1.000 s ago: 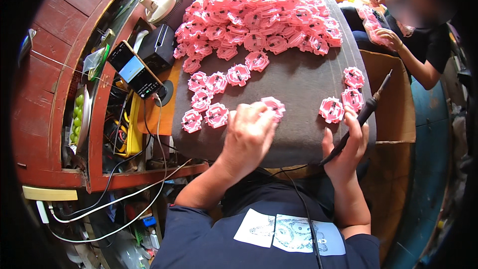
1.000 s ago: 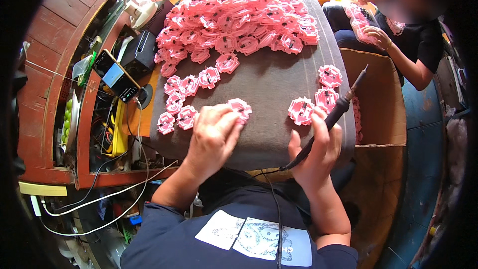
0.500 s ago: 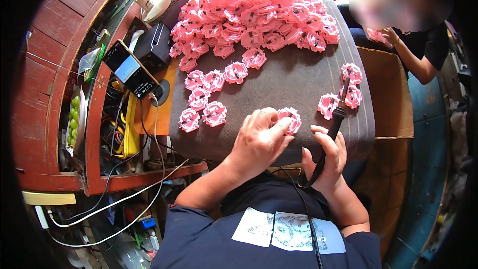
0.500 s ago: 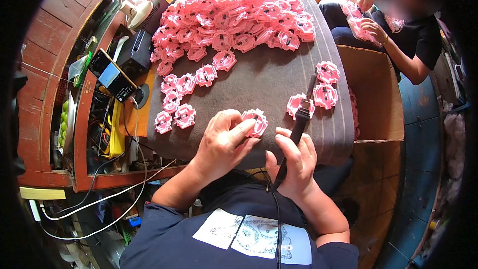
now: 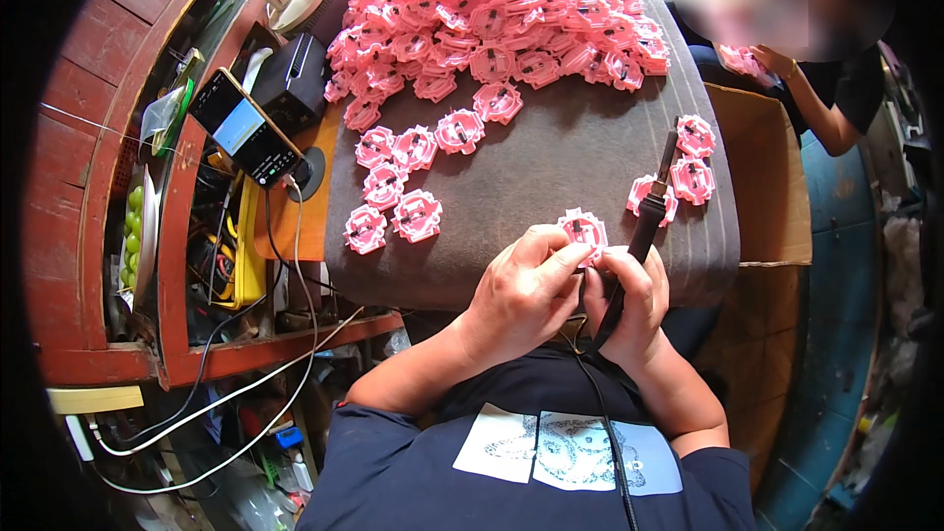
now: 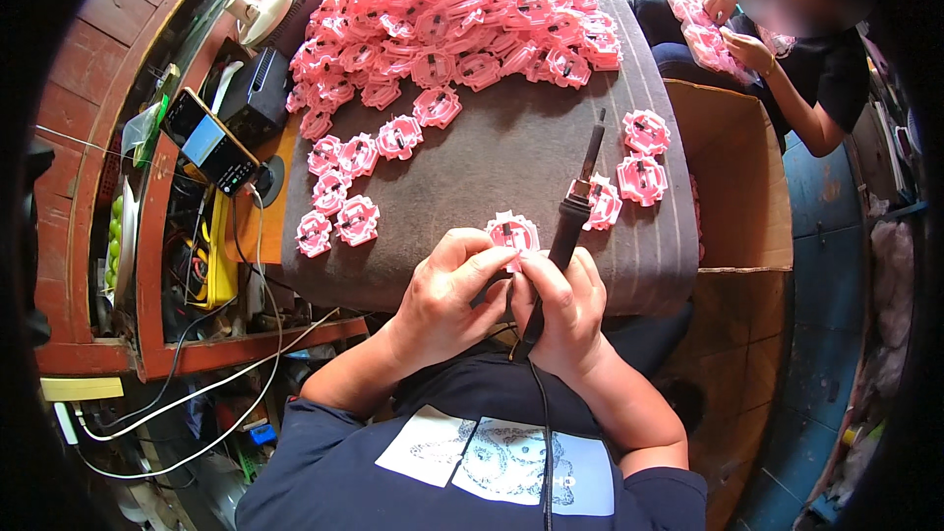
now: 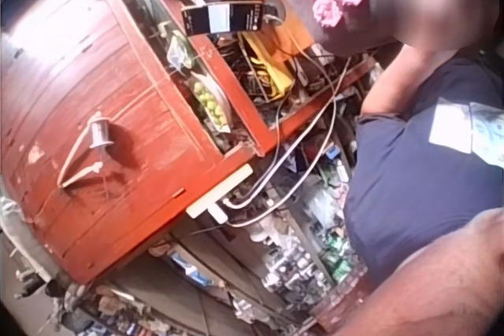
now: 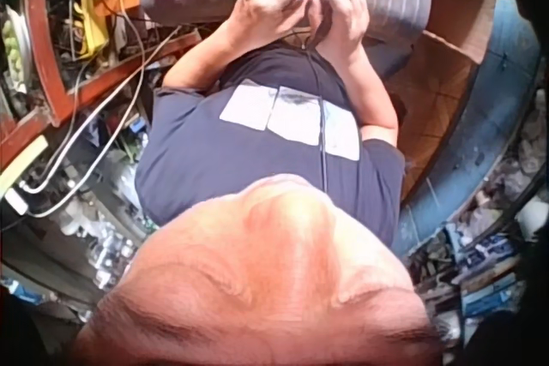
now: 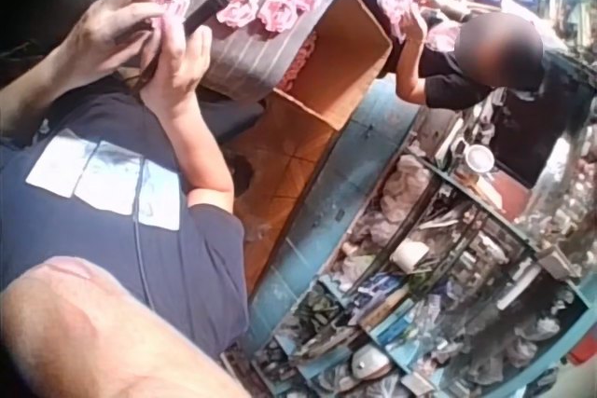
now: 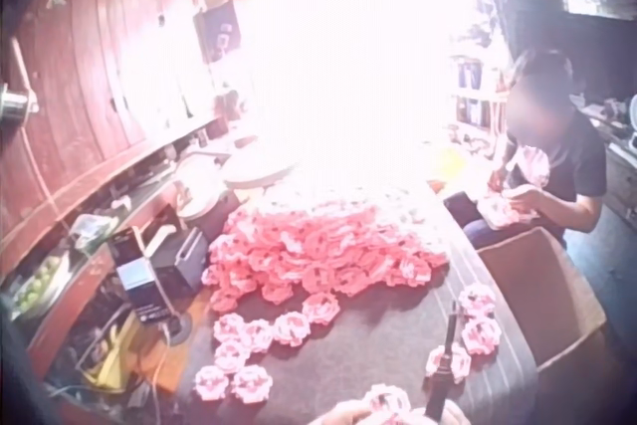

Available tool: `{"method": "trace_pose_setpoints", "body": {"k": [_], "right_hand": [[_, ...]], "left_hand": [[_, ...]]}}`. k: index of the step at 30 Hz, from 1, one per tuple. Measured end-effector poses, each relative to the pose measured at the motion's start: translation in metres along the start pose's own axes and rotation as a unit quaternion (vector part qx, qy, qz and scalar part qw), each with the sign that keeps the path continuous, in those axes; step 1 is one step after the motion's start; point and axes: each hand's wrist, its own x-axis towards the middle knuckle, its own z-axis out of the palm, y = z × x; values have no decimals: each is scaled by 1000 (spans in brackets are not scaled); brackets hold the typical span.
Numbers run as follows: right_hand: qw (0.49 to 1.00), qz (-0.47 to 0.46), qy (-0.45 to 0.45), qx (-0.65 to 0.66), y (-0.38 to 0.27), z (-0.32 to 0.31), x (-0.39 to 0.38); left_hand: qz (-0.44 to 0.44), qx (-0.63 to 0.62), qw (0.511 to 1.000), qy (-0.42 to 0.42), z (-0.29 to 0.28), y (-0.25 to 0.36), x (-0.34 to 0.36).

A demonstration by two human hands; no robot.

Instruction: The person uses a soldering iron to attach small components to pink plastic pieces on a workbench. They pick up each piece, apply the soldering iron to specific points, and place the finished items back on the table. A second person works in the background with similar materials.

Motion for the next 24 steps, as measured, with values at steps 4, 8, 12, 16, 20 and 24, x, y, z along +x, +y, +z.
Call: {"method": "trace_pose_setpoints", "body": {"k": [4, 8, 12, 16, 20, 24], "right_hand": [[999, 22, 7, 30, 1, 1, 3], [998, 46, 3, 49, 0, -2, 4], [996, 55, 7, 66, 1, 0, 3], [996, 62, 1, 61, 0, -3, 4], [997, 35, 41, 55, -2, 0, 0], [998, -58, 13, 31, -1, -5, 4]], "left_hand": [[-8, -5, 1000, 13, 3, 1, 1], [-1, 10, 999, 34, 7, 0, 2], [-21, 7, 999, 38, 7, 1, 3], [-22, 8, 999, 40, 7, 3, 7], [-37, 10, 998, 47, 8, 4, 10], [-40, 39, 997, 50, 10, 5, 10]]}}
